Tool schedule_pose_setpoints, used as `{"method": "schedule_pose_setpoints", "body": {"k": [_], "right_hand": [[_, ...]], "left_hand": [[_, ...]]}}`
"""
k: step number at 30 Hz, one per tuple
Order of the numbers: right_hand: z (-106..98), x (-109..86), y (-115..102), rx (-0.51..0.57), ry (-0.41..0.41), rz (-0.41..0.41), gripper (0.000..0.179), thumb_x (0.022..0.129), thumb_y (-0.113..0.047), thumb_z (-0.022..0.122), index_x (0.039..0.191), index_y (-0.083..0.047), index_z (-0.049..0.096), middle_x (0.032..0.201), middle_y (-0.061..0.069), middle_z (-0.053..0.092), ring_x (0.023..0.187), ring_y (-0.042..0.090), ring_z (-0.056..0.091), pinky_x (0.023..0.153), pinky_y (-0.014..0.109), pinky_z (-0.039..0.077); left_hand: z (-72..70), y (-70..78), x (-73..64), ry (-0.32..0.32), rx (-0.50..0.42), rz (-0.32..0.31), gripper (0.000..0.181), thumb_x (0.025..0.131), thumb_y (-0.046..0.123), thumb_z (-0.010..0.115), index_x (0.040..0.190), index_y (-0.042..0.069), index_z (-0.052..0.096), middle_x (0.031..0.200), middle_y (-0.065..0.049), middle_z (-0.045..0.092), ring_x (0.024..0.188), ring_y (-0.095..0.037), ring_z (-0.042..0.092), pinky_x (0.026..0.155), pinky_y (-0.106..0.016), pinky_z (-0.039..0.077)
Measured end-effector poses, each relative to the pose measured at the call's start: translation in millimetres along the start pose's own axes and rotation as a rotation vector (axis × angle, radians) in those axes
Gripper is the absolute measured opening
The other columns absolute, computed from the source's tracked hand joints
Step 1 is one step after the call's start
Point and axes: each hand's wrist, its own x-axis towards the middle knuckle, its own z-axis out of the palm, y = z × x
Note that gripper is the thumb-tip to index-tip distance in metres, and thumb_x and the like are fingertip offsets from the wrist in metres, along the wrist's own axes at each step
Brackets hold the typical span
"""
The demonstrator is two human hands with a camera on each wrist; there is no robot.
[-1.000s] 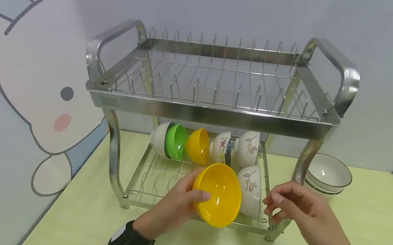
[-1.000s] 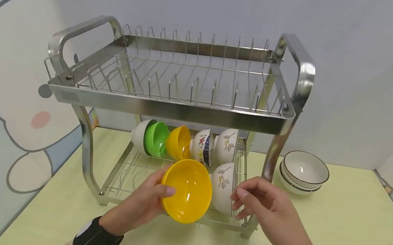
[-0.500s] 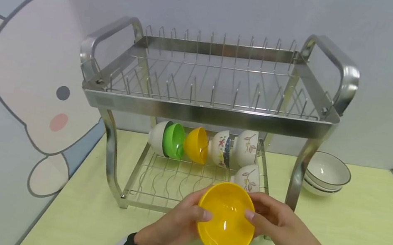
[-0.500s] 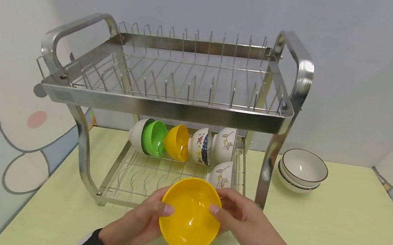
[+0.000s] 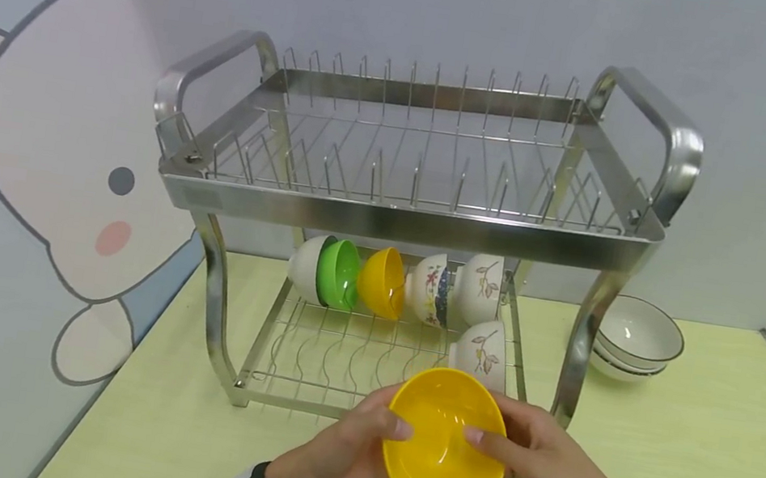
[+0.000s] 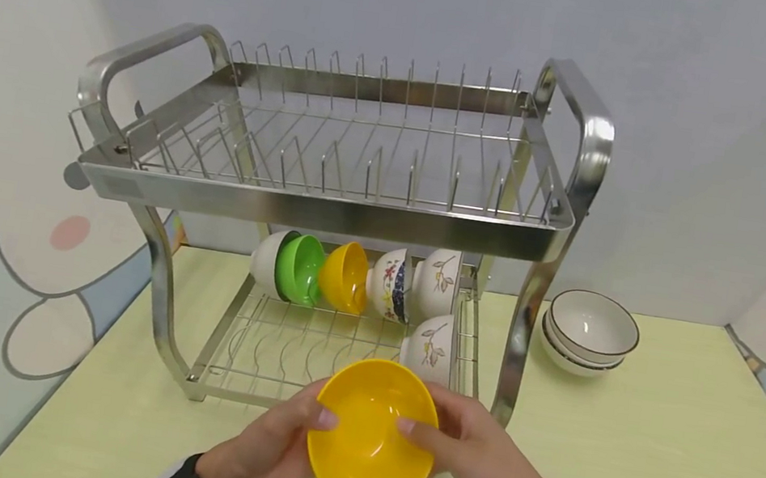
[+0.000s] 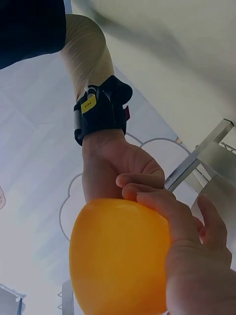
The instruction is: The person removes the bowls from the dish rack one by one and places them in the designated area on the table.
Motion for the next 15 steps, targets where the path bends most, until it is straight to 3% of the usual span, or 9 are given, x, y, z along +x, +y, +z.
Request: {"method": "schedule_pose_setpoints", "body": {"k": [2,5,10,15], "right_hand": [[0,-0.4,1,0.019,-0.011,0.017,0.042,0.097,-0.024,0.054,0.132,-0.003,0.046,0.105,0.019,0.065,0.084,0.036,0.062,0.072,0.039,0.055],[0,-1.6,2,0.061,-0.048,0.021,0.039,0.097,-0.021,0.053,0.129,0.000,0.047,0.105,0.021,0.064,0.084,0.036,0.062,0.074,0.038,0.055],[2,-4.8,5,0.109,-0.109,-0.004,0.033,0.098,-0.014,0.051,0.126,0.003,0.048,0.106,0.023,0.063,0.086,0.038,0.062,0.077,0.037,0.056],[2,-6.3,5,0.115,-0.105,-0.007,0.032,0.098,-0.014,0.051,0.125,0.004,0.048,0.106,0.023,0.063,0.085,0.038,0.062,0.077,0.037,0.056]], "left_hand": [[0.6,-0.2,-1.2,0.020,-0.020,-0.032,0.051,0.082,0.013,0.041,0.131,0.001,0.035,0.120,-0.010,0.050,0.098,-0.022,0.053,0.084,-0.031,0.050],[-1.0,-3.1,-2.5,-0.006,-0.042,-0.053,0.050,0.082,0.013,0.041,0.130,0.003,0.035,0.118,-0.009,0.050,0.097,-0.022,0.052,0.083,-0.031,0.050],[-5.9,-11.7,-1.6,-0.128,-0.064,0.014,0.045,0.081,0.011,0.040,0.125,0.005,0.040,0.111,-0.007,0.051,0.092,-0.019,0.053,0.079,-0.029,0.051],[-6.3,-12.1,-0.2,-0.131,-0.066,0.010,0.044,0.081,0.013,0.042,0.125,0.005,0.040,0.111,-0.007,0.051,0.091,-0.019,0.054,0.078,-0.028,0.052]]}}
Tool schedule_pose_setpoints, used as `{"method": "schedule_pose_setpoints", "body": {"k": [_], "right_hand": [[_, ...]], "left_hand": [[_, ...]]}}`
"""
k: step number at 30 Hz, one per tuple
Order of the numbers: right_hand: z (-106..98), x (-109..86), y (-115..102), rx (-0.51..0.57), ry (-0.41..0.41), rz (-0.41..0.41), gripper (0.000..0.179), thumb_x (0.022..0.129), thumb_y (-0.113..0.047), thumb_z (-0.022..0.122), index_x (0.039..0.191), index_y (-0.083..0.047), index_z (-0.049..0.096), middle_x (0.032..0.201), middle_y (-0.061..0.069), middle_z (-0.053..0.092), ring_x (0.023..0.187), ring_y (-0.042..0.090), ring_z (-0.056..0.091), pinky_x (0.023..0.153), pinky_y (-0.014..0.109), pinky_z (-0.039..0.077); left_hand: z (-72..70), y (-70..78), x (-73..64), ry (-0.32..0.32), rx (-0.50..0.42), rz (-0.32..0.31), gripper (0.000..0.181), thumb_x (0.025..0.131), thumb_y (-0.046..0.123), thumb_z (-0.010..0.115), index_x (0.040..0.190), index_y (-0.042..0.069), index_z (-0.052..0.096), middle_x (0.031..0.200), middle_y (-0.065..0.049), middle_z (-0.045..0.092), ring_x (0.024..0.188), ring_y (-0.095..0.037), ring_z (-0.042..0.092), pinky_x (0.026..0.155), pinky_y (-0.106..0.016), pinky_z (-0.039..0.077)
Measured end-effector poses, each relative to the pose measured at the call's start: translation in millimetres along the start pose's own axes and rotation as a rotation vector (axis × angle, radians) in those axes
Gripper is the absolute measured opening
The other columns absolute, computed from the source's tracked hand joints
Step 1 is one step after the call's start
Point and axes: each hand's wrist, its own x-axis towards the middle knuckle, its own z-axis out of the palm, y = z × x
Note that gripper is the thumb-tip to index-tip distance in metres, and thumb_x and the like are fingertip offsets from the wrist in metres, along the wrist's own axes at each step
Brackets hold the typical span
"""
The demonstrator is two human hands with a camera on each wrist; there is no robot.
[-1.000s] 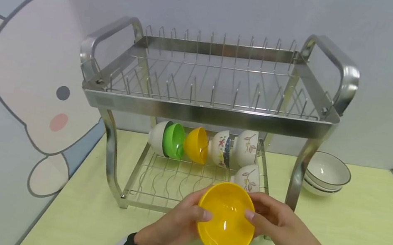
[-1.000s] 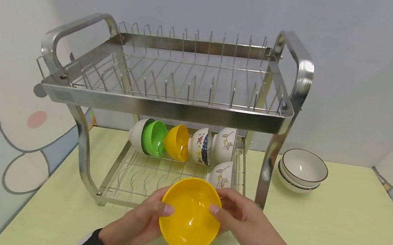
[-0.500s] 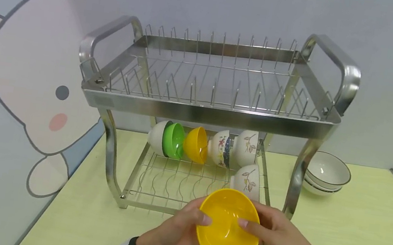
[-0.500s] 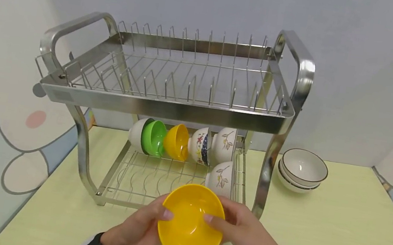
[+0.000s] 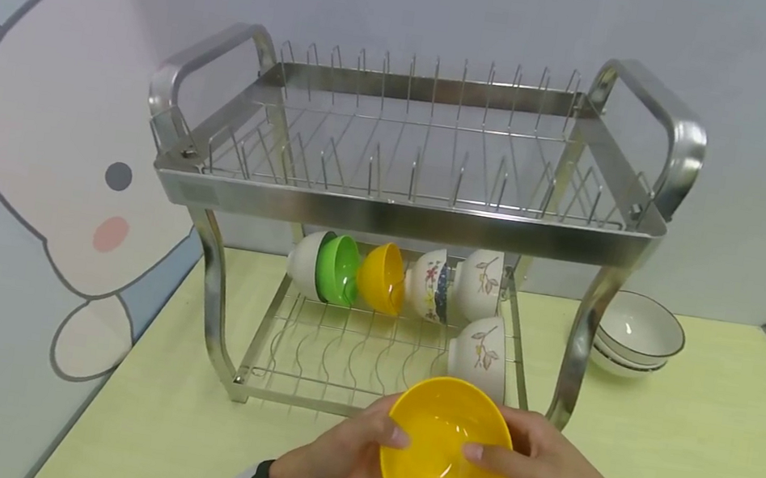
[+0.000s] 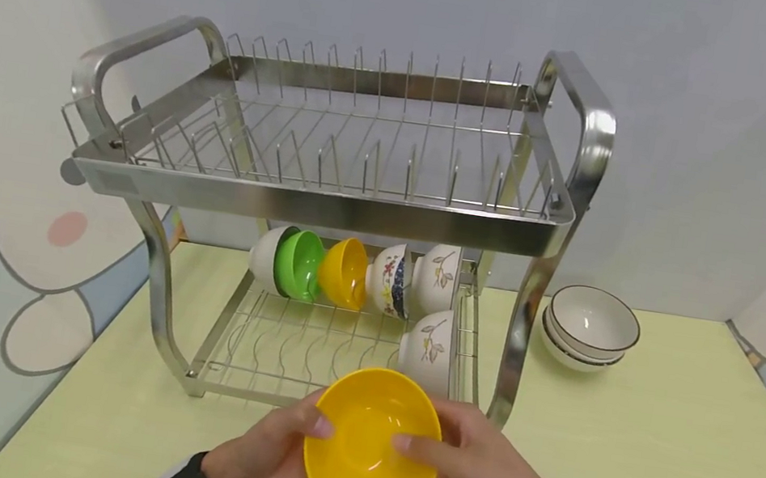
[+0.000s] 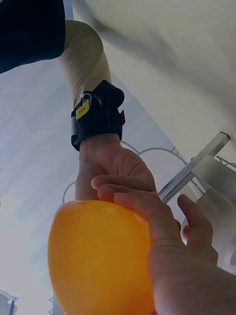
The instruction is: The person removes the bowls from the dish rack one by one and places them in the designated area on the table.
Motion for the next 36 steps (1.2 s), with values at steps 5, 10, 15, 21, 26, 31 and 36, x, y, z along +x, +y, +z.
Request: {"method": "schedule_pose_setpoints", "body": {"k": [5,10,15,21,26,31,36], "right_hand": [[-1,-1.4,1,0.019,0.006,0.006,0.032,0.098,-0.014,0.050,0.124,0.004,0.049,0.104,0.023,0.064,0.085,0.037,0.062,0.077,0.036,0.056],[-3,-4.4,1,0.026,0.033,0.025,0.032,0.098,-0.015,0.050,0.123,0.006,0.049,0.102,0.023,0.065,0.084,0.037,0.062,0.076,0.035,0.056],[-5,-8.2,-2,0.017,0.051,0.020,0.033,0.098,-0.015,0.050,0.124,0.006,0.049,0.102,0.023,0.065,0.085,0.038,0.062,0.077,0.036,0.056],[-11,-14.5,-6,0.035,0.032,-0.048,0.030,0.101,-0.009,0.043,0.125,0.007,0.048,0.104,0.024,0.064,0.085,0.039,0.062,0.079,0.037,0.055],[-19,-22.1,-8,0.076,0.008,-0.106,0.027,0.102,-0.006,0.037,0.123,0.006,0.049,0.098,0.023,0.066,0.080,0.038,0.063,0.072,0.033,0.057],[-30,-34.6,-12,0.126,0.009,-0.163,0.027,0.102,-0.003,0.031,0.122,0.006,0.048,0.092,0.024,0.067,0.072,0.037,0.063,0.055,0.030,0.058],[-48,-52.8,-24,0.137,0.068,-0.194,0.028,0.103,-0.002,0.026,0.119,0.007,0.047,0.091,0.022,0.067,0.069,0.034,0.062,0.054,0.032,0.057]], "left_hand": [[0.7,2.4,3.0,0.026,-0.001,-0.051,0.044,0.082,0.014,0.041,0.125,0.005,0.040,0.113,-0.007,0.051,0.092,-0.019,0.054,0.081,-0.028,0.051],[0.7,3.8,5.9,0.038,0.011,-0.062,0.043,0.084,0.015,0.041,0.126,0.005,0.041,0.114,-0.007,0.052,0.093,-0.019,0.053,0.082,-0.028,0.051],[2.4,4.4,10.7,0.008,0.037,-0.007,0.043,0.087,0.015,0.040,0.128,0.003,0.042,0.115,-0.008,0.053,0.094,-0.020,0.054,0.080,-0.029,0.051],[6.8,7.8,16.3,-0.023,0.095,0.026,0.043,0.091,0.017,0.042,0.131,0.002,0.041,0.114,-0.007,0.055,0.090,-0.019,0.056,0.079,-0.027,0.052],[12.7,13.3,21.5,-0.048,0.171,0.069,0.049,0.095,0.026,0.046,0.136,0.001,0.036,0.119,-0.009,0.053,0.096,-0.020,0.056,0.082,-0.030,0.051],[13.0,17.5,25.3,-0.010,0.304,0.139,0.060,0.095,0.041,0.049,0.139,0.003,0.034,0.134,-0.014,0.045,0.112,-0.029,0.049,0.089,-0.045,0.048],[5.3,19.0,26.4,0.084,0.439,0.143,0.054,0.097,0.040,0.046,0.135,0.003,0.040,0.134,-0.021,0.044,0.116,-0.037,0.045,0.089,-0.046,0.047]]}}
